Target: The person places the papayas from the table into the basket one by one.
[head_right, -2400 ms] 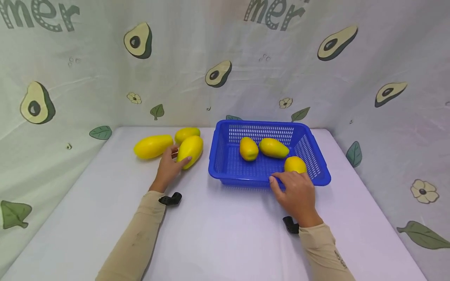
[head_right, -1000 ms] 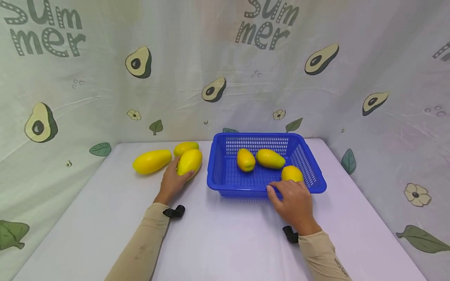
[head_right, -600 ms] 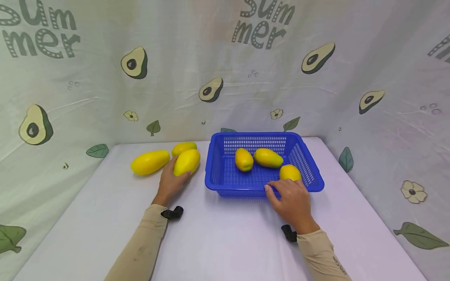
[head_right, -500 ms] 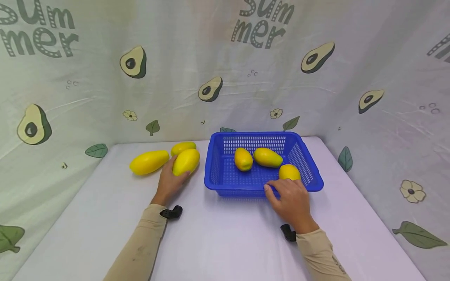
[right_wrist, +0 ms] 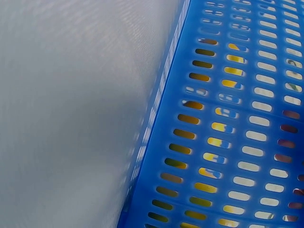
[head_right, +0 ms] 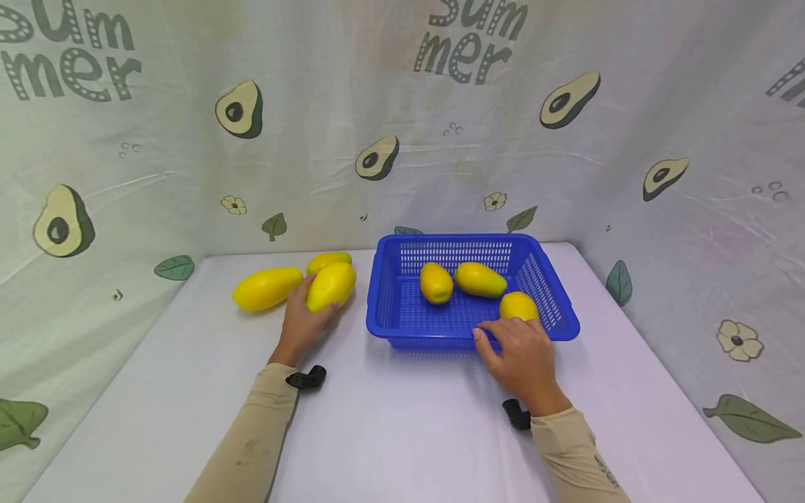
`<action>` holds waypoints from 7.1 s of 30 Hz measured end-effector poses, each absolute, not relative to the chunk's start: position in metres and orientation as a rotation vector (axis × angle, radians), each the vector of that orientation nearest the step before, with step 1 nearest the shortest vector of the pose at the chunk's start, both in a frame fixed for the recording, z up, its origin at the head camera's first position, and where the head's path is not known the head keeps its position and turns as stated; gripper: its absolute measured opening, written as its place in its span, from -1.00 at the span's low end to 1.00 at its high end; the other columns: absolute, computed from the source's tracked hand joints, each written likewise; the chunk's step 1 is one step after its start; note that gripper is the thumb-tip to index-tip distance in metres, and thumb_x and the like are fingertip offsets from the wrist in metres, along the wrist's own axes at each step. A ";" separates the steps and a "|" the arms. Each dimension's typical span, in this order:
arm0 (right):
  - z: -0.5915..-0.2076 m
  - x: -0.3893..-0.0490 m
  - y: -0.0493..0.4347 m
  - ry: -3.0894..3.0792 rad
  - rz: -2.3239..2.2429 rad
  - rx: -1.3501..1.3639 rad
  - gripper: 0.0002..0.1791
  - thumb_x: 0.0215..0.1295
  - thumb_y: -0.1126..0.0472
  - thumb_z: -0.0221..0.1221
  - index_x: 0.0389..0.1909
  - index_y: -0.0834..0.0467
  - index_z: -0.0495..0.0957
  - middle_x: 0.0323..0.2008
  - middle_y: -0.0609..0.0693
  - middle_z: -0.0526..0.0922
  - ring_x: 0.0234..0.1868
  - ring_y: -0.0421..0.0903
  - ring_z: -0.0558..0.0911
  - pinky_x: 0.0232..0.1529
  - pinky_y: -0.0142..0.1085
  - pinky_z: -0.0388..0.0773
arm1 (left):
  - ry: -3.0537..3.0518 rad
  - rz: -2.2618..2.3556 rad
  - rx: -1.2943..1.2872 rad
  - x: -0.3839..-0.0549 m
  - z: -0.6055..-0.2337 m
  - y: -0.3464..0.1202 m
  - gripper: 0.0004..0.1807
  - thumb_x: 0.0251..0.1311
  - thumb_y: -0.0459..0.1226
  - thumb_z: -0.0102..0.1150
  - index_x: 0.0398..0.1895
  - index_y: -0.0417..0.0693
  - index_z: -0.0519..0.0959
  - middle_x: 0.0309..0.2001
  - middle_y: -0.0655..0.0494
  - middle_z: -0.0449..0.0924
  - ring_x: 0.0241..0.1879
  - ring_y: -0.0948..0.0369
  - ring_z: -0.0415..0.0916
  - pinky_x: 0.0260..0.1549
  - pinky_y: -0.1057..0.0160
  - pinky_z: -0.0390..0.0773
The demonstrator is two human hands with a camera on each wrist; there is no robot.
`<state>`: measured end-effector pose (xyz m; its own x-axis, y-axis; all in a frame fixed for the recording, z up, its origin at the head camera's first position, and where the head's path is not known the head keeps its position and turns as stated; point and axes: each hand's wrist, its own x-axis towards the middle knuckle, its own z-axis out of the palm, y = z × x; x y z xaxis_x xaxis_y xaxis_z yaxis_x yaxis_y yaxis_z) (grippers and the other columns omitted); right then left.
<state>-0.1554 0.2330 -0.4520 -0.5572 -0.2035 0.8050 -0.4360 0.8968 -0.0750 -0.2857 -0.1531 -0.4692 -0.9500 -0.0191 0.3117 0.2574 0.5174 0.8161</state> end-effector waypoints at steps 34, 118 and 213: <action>-0.455 -0.155 0.231 -2.194 0.345 0.455 -0.64 0.31 -0.01 0.15 -0.31 0.20 0.74 -0.40 0.06 0.74 -0.38 0.08 0.69 -0.30 -0.01 0.49 | -2.523 -1.378 -0.345 -0.289 -0.455 -0.163 -0.13 0.08 -0.13 0.39 0.45 -0.12 0.21 0.37 -0.13 0.28 0.32 -0.04 0.25 0.34 -0.11 0.21; -0.452 -0.155 0.235 -2.166 0.332 0.519 -0.49 0.33 -0.19 0.08 -0.30 0.18 0.72 -0.42 0.04 0.73 -0.40 0.06 0.69 -0.34 -0.01 0.49 | -2.712 -1.439 -0.996 -0.299 -0.309 -0.106 -0.17 0.02 -0.14 0.43 0.39 0.16 0.26 0.24 0.16 0.38 0.01 0.07 0.45 -0.01 0.04 0.53; -0.454 -0.152 0.235 -2.221 0.327 0.498 -0.57 0.28 -0.11 0.18 -0.22 0.19 0.73 -0.35 0.07 0.74 -0.33 0.07 0.68 -0.27 -0.01 0.49 | -3.129 -0.491 -1.409 -0.276 -0.284 0.032 -0.12 0.23 0.12 0.26 0.57 0.17 0.15 0.40 0.20 0.33 0.19 0.21 0.35 0.24 0.15 0.36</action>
